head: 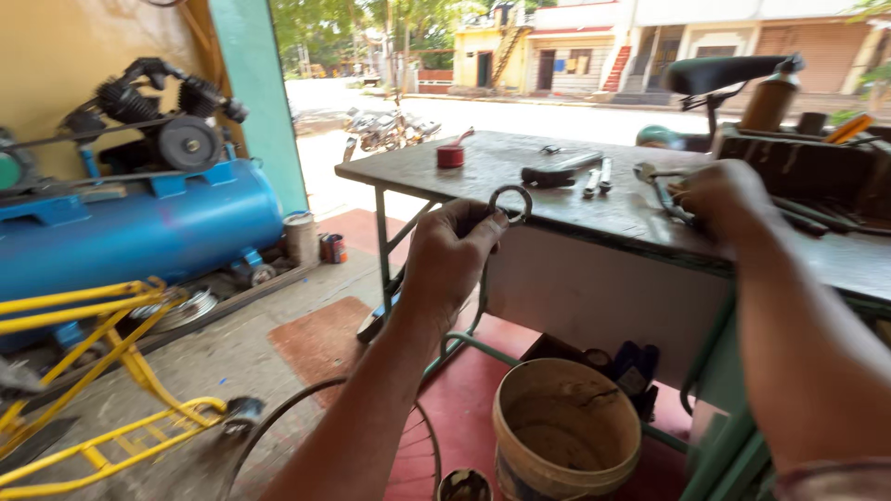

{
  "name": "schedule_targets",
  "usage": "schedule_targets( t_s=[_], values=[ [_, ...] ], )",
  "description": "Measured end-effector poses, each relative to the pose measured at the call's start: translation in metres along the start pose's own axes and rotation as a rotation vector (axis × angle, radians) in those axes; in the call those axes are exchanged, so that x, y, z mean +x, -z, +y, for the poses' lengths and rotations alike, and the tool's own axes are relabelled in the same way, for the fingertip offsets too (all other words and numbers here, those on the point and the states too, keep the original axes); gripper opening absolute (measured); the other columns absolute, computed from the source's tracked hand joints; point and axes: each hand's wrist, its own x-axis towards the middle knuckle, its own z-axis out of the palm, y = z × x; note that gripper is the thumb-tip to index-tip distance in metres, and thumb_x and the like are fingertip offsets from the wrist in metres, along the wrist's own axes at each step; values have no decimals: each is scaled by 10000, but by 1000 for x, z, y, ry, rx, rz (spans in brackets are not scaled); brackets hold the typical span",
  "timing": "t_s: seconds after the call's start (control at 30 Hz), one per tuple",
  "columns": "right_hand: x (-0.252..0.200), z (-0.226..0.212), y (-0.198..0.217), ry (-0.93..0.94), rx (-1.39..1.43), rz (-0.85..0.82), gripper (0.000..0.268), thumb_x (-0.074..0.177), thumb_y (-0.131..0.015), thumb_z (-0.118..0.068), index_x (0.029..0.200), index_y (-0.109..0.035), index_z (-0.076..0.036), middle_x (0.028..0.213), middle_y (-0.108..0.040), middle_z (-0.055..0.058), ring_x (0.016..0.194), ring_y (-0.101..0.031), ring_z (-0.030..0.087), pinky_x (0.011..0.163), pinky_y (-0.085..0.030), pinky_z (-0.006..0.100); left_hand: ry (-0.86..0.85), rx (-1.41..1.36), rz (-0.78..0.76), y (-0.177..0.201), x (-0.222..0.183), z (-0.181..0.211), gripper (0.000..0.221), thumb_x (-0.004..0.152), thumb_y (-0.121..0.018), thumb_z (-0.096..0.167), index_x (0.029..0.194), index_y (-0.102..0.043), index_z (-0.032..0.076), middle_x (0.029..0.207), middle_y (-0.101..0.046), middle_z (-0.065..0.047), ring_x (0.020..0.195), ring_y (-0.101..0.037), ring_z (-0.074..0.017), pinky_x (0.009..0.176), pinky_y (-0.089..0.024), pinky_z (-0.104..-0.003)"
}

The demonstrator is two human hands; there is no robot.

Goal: The person repairs a bicycle wheel by using a pair of pliers to adjust and cut spokes, and a screwdriver to tighten components on the wheel hub. The person handles the wheel while it is mounted on a stand, rotating it and working on different spokes and the center axle area.

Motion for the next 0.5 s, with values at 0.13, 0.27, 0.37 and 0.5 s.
schedule_targets(
  t_s=[0.13, 0.27, 0.37, 0.5],
  values=[
    [-45, -11, 16, -29, 364, -1, 325, 1113, -491, -375, 1282, -626, -133, 1104, -615, 50, 964, -545, 178, 897, -479, 450, -16, 63, 27, 28, -9, 7, 181, 915, -699, 159, 937, -771, -5, 754, -700, -30, 702, -592, -104, 664, -488, -275],
    [-100, -30, 25, 90, 445, -95, 330, 1123, -492, -331, 1323, -572, -82, 1177, -576, 58, 1108, -544, 161, 984, -455, 463, 33, -7, 78, 53, -16, 16, 174, 905, -715, 158, 941, -758, -7, 751, -683, -29, 658, -563, -103, 598, -458, -282],
    [-126, -54, 8, 185, 665, -281, 414, 1073, -508, -307, 1394, -470, -48, 1339, -511, 75, 1271, -577, 201, 1086, -451, 523, -92, 1, 86, 74, -25, 25, 174, 918, -693, 159, 951, -757, 1, 788, -724, -3, 692, -621, -53, 637, -503, -228],
    [-149, -74, -51, 371, 776, -360, 438, 1115, -402, -353, 1487, -431, -125, 1469, -492, 49, 1379, -492, 160, 1153, -419, 466, -67, 62, 158, 106, -47, 53, 165, 927, -700, 168, 934, -749, 11, 721, -641, -10, 576, -473, -61, 523, -397, -242]
  ],
)
